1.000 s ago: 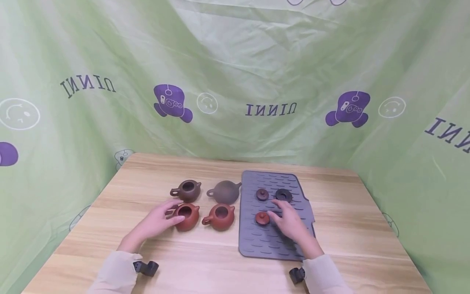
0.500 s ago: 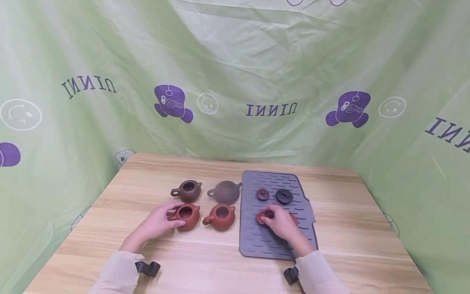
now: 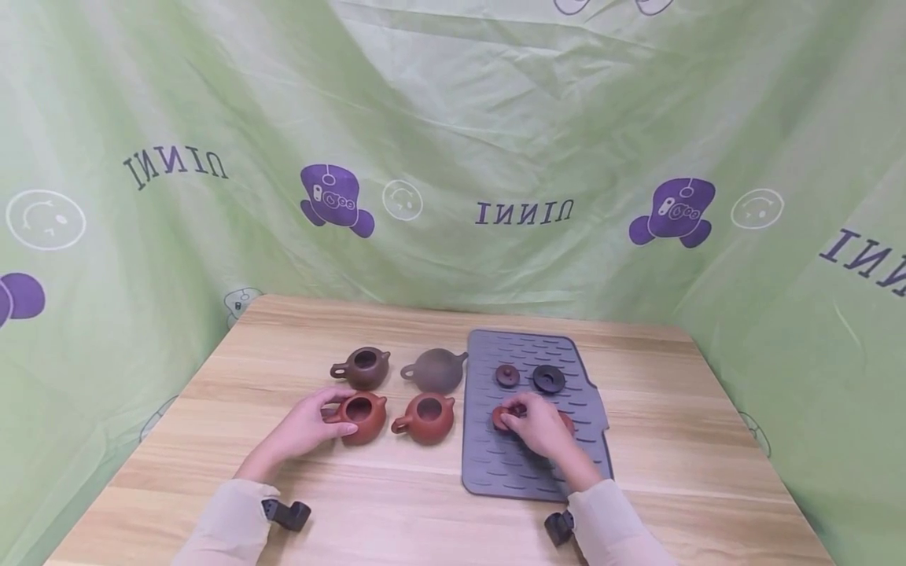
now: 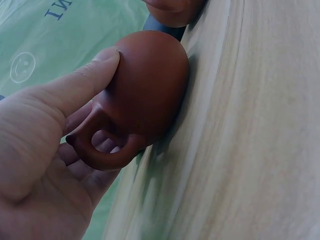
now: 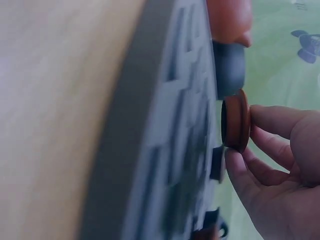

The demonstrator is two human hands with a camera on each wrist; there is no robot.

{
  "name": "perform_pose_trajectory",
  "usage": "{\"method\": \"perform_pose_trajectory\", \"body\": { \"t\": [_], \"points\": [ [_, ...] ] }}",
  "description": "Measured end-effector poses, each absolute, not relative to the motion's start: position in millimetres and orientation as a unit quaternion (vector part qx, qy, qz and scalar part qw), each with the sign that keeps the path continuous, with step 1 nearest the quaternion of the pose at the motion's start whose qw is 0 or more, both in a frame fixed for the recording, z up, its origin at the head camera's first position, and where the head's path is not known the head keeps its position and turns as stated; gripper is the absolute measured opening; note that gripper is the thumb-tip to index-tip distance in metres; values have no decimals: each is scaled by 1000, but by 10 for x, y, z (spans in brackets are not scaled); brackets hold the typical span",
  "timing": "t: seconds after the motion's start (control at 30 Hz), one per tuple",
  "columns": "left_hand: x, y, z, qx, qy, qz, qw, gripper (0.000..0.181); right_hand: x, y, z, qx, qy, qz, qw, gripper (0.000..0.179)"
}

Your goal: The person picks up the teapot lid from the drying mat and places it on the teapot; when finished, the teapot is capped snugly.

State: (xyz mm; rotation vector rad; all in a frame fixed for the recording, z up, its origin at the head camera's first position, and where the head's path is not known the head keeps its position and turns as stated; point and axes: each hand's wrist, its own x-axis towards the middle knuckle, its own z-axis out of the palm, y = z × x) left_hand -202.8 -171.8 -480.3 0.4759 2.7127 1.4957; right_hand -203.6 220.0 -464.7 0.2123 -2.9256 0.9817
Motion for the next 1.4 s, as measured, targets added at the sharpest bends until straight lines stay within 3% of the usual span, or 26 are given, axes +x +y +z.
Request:
{"method": "perform_pose_trajectory", "body": {
  "t": [0.67, 1.1, 1.4],
  "points": [
    [-2009, -1713, -4796, 157, 863, 481, 4, 51, -2149, 1329, -4207, 154, -903, 398, 38, 8],
    [-2018, -1720, -4819, 168, 857, 488, 2, 49, -2201, 737, -4242, 216, -891, 396, 49, 9],
    [-2013, -1727, -4835, 174, 850, 497, 5, 47, -2194, 438, -4276, 207, -888, 410, 19, 12]
  ]
}}
